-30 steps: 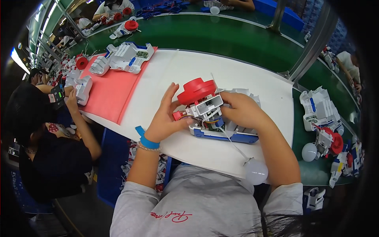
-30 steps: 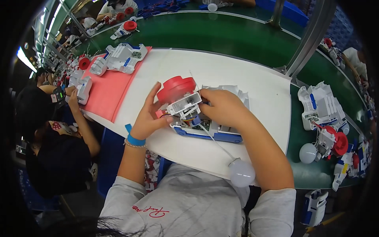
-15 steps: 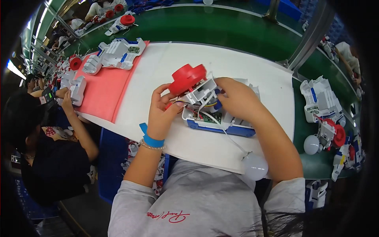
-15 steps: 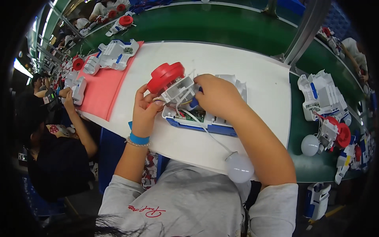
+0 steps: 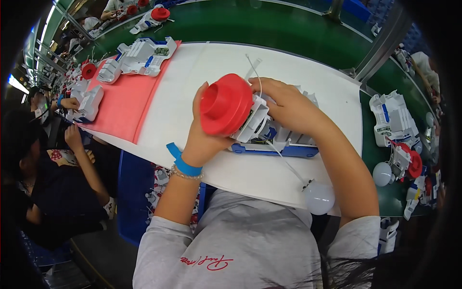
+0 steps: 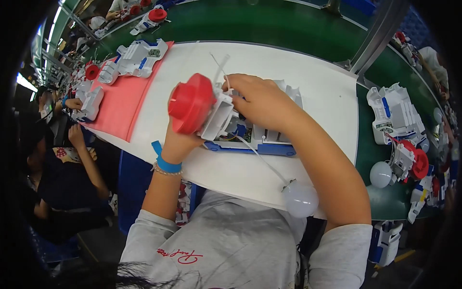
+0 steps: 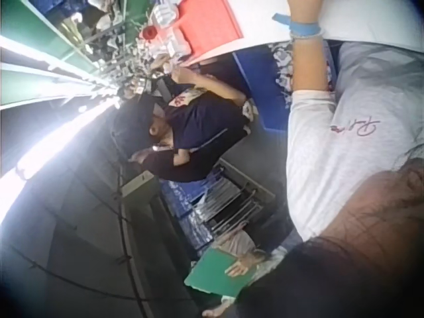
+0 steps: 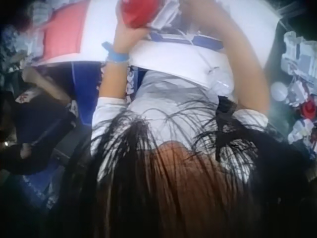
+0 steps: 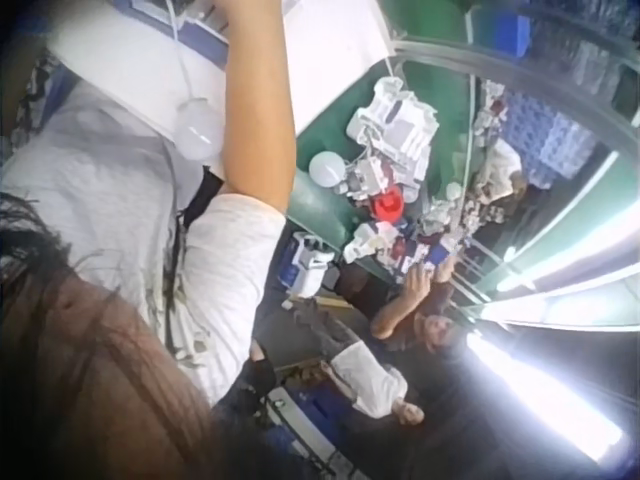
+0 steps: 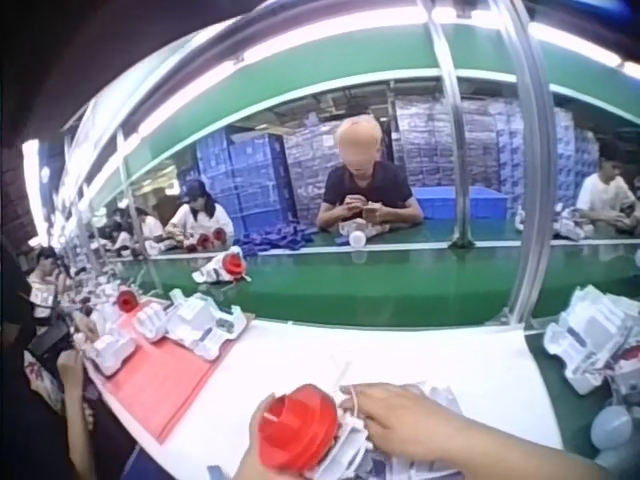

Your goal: Assembling an electronic component with a motor and plastic housing on an assembly line.

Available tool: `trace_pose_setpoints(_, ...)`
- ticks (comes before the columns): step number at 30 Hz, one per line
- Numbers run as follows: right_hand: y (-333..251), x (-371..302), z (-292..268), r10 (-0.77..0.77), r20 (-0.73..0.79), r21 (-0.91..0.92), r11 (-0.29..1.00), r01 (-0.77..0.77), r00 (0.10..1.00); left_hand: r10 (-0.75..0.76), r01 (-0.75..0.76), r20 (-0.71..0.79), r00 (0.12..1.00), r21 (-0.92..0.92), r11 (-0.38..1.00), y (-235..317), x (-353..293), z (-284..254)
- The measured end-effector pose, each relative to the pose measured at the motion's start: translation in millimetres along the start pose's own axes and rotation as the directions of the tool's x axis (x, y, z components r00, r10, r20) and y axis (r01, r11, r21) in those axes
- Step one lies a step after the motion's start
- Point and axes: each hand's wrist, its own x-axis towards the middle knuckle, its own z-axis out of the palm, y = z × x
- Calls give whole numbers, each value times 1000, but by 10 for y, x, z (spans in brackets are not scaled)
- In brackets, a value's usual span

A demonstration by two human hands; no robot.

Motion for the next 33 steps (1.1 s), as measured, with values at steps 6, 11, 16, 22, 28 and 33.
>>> trace_pose_setpoints(6, -255, 41, -25, 241, 8, 319, 919, -231, 970, 296, -234, -171, 940, 312, 921, 4, -7, 103)
trace_pose_setpoints(11, -224, -12, 49, 298, -204, 278, 931, -237, 932, 426, -366, -174, 888, 291, 884, -57, -43, 116)
trace_pose_setpoints(16, -222, 53, 16, -218, -463, -398, 917, 18, 859, 233, -228, -196, 953, 45, 973, -11, -127, 106)
trace_pose_setpoints(22, -133, 23, 44, -236, -413, -512, 859, -10, 880, 36, -103, -255, 966, -253, 962, -3, -113, 46)
trace_pose_setpoints(28, -311, 110, 88, 216, 35, -100, 972, -212, 976, -76, -41, -298, 952, -369, 928, 55, -117, 29)
trace_pose_setpoints(33, -244, 118, 250, 171, 94, -263, 955, -141, 981, -170, 80, -316, 933, -277, 958, 97, -168, 43)
